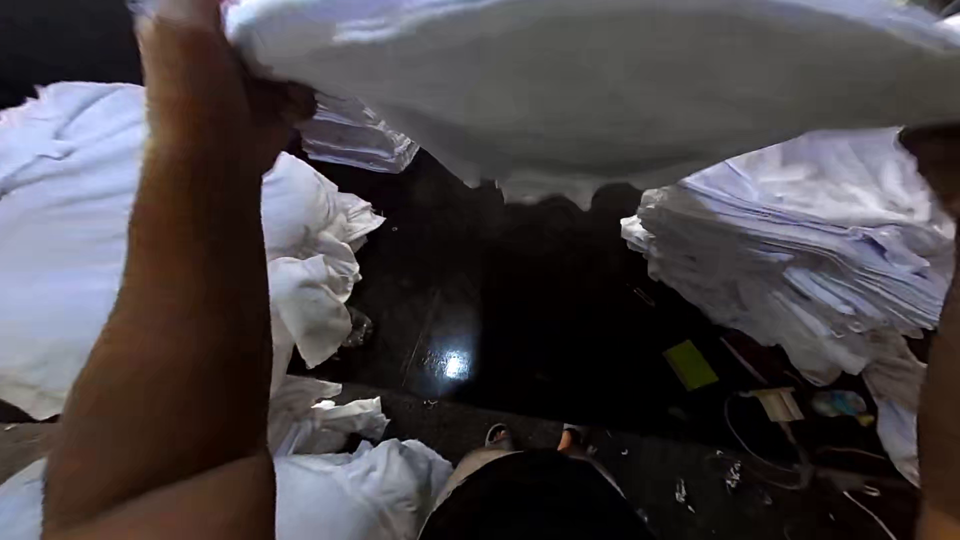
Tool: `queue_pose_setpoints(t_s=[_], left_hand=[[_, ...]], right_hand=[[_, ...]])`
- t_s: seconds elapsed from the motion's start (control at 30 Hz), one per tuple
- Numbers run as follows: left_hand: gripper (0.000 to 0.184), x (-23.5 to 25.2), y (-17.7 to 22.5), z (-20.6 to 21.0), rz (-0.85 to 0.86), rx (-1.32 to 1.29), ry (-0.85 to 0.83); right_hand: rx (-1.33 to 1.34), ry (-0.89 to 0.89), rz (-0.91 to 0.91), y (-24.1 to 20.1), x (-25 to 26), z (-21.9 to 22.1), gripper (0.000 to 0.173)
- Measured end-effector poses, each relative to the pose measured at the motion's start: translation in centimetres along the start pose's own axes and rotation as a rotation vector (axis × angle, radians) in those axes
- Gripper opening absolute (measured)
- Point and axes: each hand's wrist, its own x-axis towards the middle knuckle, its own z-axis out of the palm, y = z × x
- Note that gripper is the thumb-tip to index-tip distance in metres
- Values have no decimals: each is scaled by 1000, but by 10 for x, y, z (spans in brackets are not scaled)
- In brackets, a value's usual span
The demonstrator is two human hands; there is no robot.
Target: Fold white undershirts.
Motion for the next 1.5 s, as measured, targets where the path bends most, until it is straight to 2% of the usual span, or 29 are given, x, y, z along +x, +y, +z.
queue_pose_setpoints(t_s=[0.03, 0.07, 0.13, 0.2, 0.33, 0.4, 0.43, 0.5, 0.57, 0.63, 0.7, 0.73, 0.8, 0.93, 1.0, 1.07, 1.2, 1.5], left_hand=[[23, -14, -7, 9, -82, 64, 50], [20, -29, -20, 17, -169, 145, 76], [29, -57, -68, 25, -332, 366, 48], [46, -90, -139, 21, -511, 508, -88], [51, -200, -299, 12, -883, 599, -290], [52, -260, -344, 12, -1024, 636, -320], [52, -284, -352, 12, -1055, 688, -342], [51, -319, -353, 9, -1058, 800, -386], [51, -340, -347, 2, -1031, 845, -407], [51, -353, -339, -3, -1013, 846, -402], [56, -359, -332, -4, -998, 854, -415], [60, -360, -326, -1, -991, 865, -428], [68, -359, -313, 6, -942, 874, -441], [75, -358, -292, 21, -782, 882, -453], [75, -355, -285, 28, -756, 857, -468], [76, -353, -281, 32, -735, 813, -483], [75, -352, -278, 32, -708, 694, -532], [51, -354, -275, 26, -675, 432, -514]], right_hand=[[-85, 67, 66, -1, -25, 23, 25], [-162, 128, 161, 3, -48, 44, 27], [-287, 194, 362, 41, -82, 58, 39], [-401, 170, 489, 113, -107, 47, 45], [-592, 40, 806, 244, -188, 22, 48], [-650, 5, 973, 292, -237, 12, 50], [-693, -26, 1040, 310, -258, 5, 51], [-864, -159, 1119, 328, -283, -11, 53], [-1082, -372, 1151, 327, -287, -19, 51], [-1282, -500, 1036, 317, -281, -7, 49], [-1323, -553, 799, 305, -271, 24, 46], [-1264, -603, 702, 300, -267, 47, 42], [-1007, -785, 627, 291, -264, 100, 34], [-410, -1176, 663, 286, -295, 202, 29], [-249, -1275, 726, 280, -314, 237, 31], [-175, -1267, 810, 275, -324, 255, 32], [-147, -1103, 923, 263, -327, 256, 30], [-203, -960, 928, 255, -337, 249, 34]])
